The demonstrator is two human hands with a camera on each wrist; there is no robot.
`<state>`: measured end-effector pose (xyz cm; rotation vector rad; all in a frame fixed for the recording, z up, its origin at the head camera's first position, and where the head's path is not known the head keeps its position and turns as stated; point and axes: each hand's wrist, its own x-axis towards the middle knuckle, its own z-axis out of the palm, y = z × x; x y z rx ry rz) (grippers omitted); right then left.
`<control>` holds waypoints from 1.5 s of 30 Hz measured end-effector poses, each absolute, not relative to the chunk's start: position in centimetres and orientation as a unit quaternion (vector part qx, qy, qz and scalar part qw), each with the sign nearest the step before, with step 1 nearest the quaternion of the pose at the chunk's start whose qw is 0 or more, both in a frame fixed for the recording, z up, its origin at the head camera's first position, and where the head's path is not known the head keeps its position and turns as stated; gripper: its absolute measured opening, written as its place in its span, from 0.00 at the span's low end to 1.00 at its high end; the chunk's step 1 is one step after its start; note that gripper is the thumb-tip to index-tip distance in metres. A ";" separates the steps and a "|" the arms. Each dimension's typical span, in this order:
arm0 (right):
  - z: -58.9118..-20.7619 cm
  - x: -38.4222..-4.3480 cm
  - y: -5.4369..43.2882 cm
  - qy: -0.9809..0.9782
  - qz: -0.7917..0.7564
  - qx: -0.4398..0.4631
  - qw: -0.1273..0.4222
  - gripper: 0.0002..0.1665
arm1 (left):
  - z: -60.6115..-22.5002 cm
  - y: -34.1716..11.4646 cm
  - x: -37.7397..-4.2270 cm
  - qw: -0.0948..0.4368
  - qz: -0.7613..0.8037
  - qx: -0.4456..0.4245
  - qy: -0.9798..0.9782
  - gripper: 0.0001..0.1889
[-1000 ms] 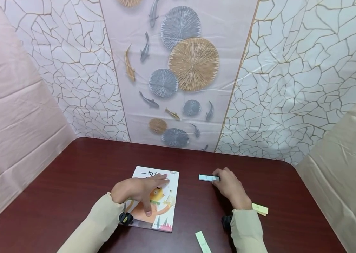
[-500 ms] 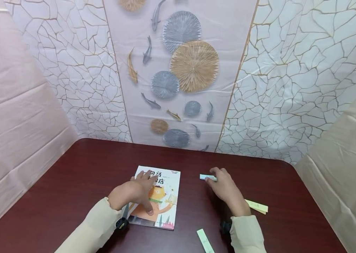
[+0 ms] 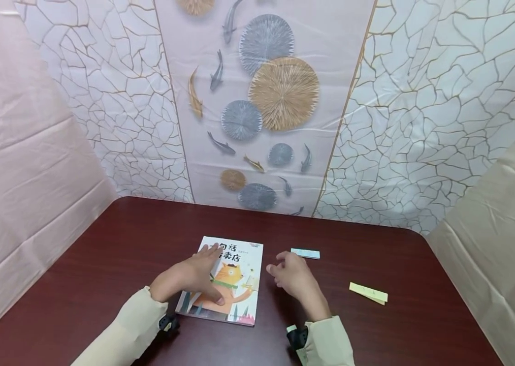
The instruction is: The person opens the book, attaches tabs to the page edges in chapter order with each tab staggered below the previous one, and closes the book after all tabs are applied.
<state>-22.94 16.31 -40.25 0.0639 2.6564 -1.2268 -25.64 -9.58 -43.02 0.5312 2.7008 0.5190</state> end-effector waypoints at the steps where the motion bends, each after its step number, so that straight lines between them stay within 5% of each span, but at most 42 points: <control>1: -40.4 -22.9 16.1 0.899 -0.422 0.029 0.113 0.27 | -43.2 -9.6 -25.6 0.168 0.185 0.189 0.950 0.70; 12: -42.1 -22.5 15.2 0.902 -0.414 0.057 0.114 0.19 | -43.9 -8.8 -25.3 0.145 0.194 0.212 0.947 0.66; 18: -42.5 -22.6 14.6 0.922 -0.372 0.050 0.097 0.06 | -44.0 -7.7 -25.5 0.147 0.194 0.216 0.946 0.65; 31: -42.6 -22.9 14.2 0.931 -0.354 0.049 0.081 0.07 | -43.9 -7.9 -25.9 0.150 0.192 0.207 0.948 0.66; 36: -42.5 -22.7 15.0 0.921 -0.378 0.048 0.083 0.17 | -43.5 -7.7 -26.0 0.154 0.188 0.212 0.947 0.66; 45: -41.5 -22.2 19.9 0.944 -0.325 -0.011 0.049 0.19 | -43.9 -7.4 -25.7 0.159 0.205 0.210 0.943 0.65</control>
